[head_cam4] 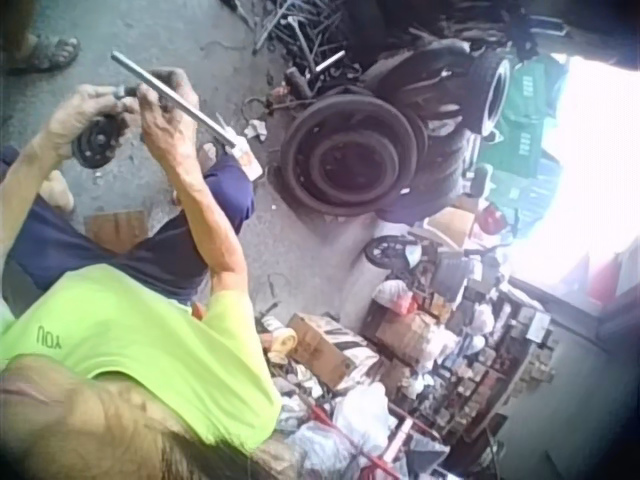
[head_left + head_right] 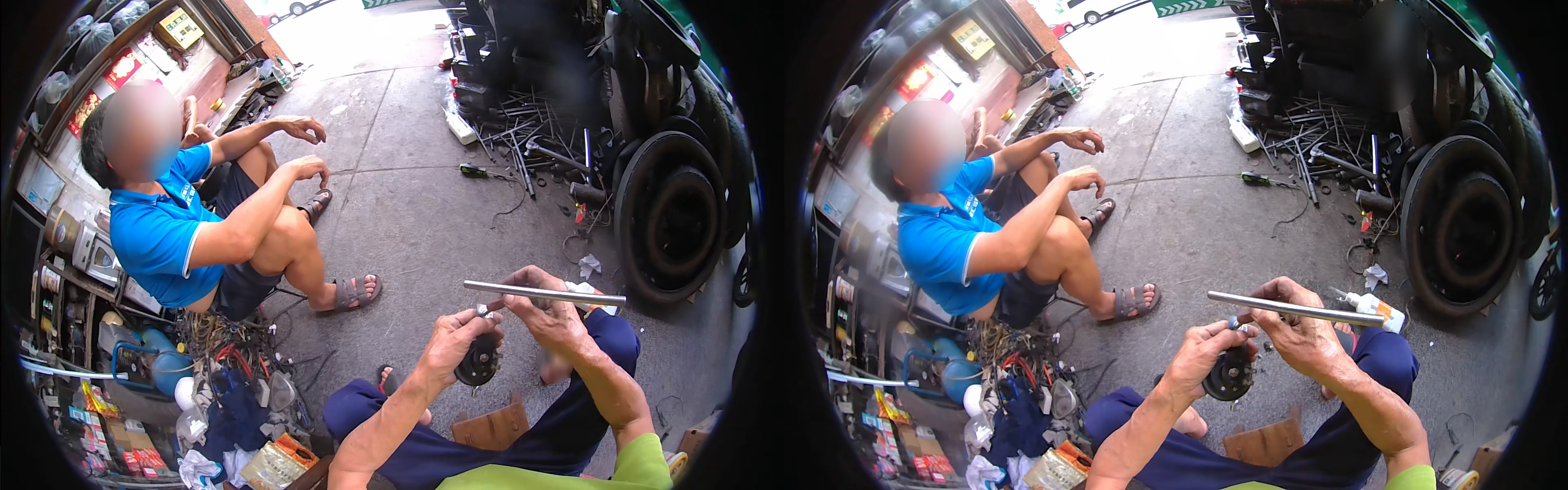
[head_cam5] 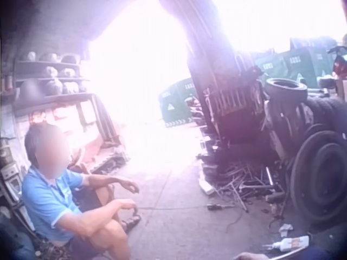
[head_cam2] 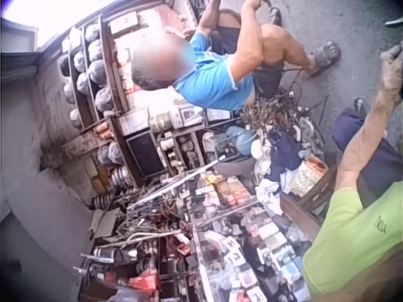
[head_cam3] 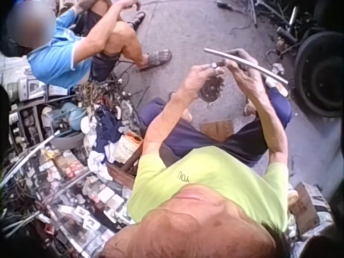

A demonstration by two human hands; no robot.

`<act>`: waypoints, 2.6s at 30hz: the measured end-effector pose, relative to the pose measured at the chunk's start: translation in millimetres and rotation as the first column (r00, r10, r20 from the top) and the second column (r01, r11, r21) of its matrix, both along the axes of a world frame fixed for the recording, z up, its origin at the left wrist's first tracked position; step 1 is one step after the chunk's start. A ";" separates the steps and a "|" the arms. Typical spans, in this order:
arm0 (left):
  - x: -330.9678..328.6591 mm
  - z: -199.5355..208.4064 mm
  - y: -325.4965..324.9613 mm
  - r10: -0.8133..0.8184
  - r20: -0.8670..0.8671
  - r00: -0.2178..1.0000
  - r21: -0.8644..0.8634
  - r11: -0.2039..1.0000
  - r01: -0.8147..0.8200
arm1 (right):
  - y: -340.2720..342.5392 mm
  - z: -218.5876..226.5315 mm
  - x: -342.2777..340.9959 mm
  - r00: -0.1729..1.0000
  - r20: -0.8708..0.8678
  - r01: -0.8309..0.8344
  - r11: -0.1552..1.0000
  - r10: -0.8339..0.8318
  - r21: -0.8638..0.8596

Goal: The person sits on the floor and repeatedly assembles and disassembles a metal rod and a circular mechanical component using a T-handle tool. The person manipulates the parts with both hands, inserting the rod into the component and turning the handle.

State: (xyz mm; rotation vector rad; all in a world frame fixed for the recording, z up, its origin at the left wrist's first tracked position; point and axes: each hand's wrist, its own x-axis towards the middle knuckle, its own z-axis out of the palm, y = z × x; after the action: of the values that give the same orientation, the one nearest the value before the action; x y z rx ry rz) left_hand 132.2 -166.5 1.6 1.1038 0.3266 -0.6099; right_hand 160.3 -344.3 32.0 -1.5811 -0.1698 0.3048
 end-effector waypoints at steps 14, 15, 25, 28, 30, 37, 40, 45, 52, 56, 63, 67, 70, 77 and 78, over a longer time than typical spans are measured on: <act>0.4 -4.9 7.6 0.050 0.082 0.995 0.049 0.997 -0.054 | 9.3 -5.5 10.2 0.974 0.192 -0.056 0.951 0.119 -0.305; -0.3 -5.3 8.8 0.048 0.109 0.993 0.071 0.996 -0.056 | 10.4 -3.5 9.3 0.978 0.171 -0.057 0.947 0.117 -0.317; -1.8 -1.0 11.4 -0.058 0.292 0.955 0.396 0.916 -0.066 | 19.5 3.3 5.4 0.988 0.132 -0.033 0.945 0.080 -0.325; -0.7 -0.3 10.6 -0.067 0.296 0.953 0.417 0.906 -0.066 | 18.1 3.6 4.4 0.981 0.185 -0.006 0.952 0.065 -0.304; -2.2 -1.3 6.1 -0.083 0.279 0.957 0.438 0.897 -0.050 | 15.7 -4.3 5.2 0.968 0.235 -0.001 0.942 0.085 -0.335; -4.0 10.6 -7.7 -0.009 0.480 0.877 0.470 0.847 -0.248 | 9.5 -3.6 8.9 0.995 0.026 -0.087 0.960 0.097 -0.265; -1.3 15.8 -7.2 -0.002 0.458 0.889 0.491 0.834 -0.252 | 1.7 -0.4 14.5 0.997 -0.047 -0.063 0.992 0.058 -0.109; 2.8 12.6 -3.7 -0.091 0.574 0.814 0.567 0.761 -0.315 | 5.0 -2.0 17.2 0.996 -0.057 -0.074 0.996 0.071 -0.052; 2.8 15.9 -4.4 -0.076 0.575 0.814 0.562 0.760 -0.326 | 15.3 -6.6 14.6 0.996 -0.033 -0.083 0.989 0.079 -0.125; 0.1 17.9 -5.0 -0.061 0.552 0.832 0.556 0.771 -0.312 | 16.0 -14.7 12.4 0.997 -0.021 -0.081 0.991 0.079 -0.104; -2.2 19.5 -0.7 -0.105 0.574 0.812 0.589 0.742 -0.320 | 24.4 -24.9 8.0 0.969 0.249 0.024 0.994 0.004 -0.110; -2.1 16.9 -0.5 -0.159 0.591 0.791 0.635 0.696 -0.335 | 25.5 -27.7 8.0 0.964 0.264 0.018 0.987 0.025 -0.159; -2.9 15.1 -1.1 -0.168 0.598 0.784 0.630 0.703 -0.330 | 24.3 -25.0 6.6 0.969 0.243 0.006 0.979 0.045 -0.203; -2.8 16.3 -0.4 -0.145 0.571 0.808 0.596 0.750 -0.286 | 23.8 -18.0 7.3 0.983 0.177 0.000 0.975 0.040 -0.221; -2.8 17.4 -0.7 -0.124 0.557 0.821 0.573 0.773 -0.272 | 24.8 -19.5 6.7 0.979 0.201 0.031 0.980 0.010 -0.196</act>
State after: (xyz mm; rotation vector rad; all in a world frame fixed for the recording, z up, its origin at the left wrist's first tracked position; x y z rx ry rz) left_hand 129.4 -167.2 19.0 1.8645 0.0388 -0.0414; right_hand 167.0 -319.5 12.5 -1.8099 -0.2954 0.1555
